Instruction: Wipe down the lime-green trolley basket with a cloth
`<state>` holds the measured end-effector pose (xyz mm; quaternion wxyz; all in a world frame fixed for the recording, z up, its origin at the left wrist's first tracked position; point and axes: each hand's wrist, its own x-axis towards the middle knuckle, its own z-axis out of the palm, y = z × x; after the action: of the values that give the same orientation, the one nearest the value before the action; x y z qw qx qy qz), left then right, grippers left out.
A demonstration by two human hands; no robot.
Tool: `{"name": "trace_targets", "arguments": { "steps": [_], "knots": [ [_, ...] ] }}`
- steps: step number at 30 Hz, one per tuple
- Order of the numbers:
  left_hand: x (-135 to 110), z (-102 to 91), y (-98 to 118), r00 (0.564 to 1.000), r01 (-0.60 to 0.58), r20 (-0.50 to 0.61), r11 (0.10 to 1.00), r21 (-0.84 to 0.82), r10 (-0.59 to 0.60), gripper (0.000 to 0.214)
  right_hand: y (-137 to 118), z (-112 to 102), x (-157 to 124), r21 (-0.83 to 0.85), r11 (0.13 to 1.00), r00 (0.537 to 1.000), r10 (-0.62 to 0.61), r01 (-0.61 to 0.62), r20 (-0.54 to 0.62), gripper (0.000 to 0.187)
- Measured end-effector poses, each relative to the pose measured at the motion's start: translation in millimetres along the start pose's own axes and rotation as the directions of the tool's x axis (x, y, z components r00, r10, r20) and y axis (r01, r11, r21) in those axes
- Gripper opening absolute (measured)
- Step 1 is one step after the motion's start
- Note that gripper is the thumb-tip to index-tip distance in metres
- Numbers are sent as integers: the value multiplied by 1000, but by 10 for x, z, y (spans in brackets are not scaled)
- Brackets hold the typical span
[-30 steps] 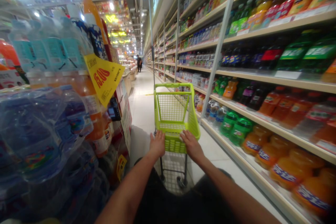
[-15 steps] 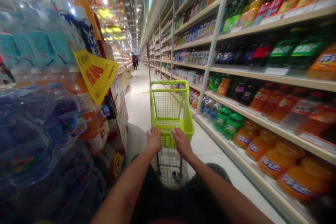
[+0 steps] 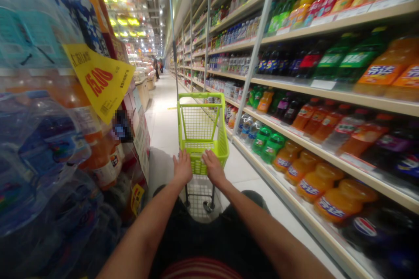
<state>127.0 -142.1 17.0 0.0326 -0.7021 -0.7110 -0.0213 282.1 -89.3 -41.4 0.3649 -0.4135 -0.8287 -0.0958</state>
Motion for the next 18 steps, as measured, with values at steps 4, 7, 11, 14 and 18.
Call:
{"name": "trace_targets", "arguments": {
  "steps": [4, 7, 11, 14, 18],
  "knots": [
    [-20, 48, -52, 999, -36, 6, 999, 14, 36, 66, -64, 70, 56, 53, 994, 996, -92, 91, 6, 43],
    [-22, 48, -118, 998, -65, 12, 998, 21, 65, 69, 201, -40, 16, 10, 999, 999, -53, 53, -10, 45],
    [-30, 23, -135, 997, -68, 20, 998, 4, 68, 71, 550, -216, -107, -81, 996, 998, 40, -44, -47, 41],
    [-30, 2, -103, 998, -59, 30, 998, -16, 60, 70, 537, -215, -149, -96, 992, 994, 71, -78, -81, 41],
    [-18, -2, -38, 999, -15, 37, 999, -29, 16, 69, 217, -28, -65, -56, 997, 995, 47, -52, -84, 45]
  ]
}}
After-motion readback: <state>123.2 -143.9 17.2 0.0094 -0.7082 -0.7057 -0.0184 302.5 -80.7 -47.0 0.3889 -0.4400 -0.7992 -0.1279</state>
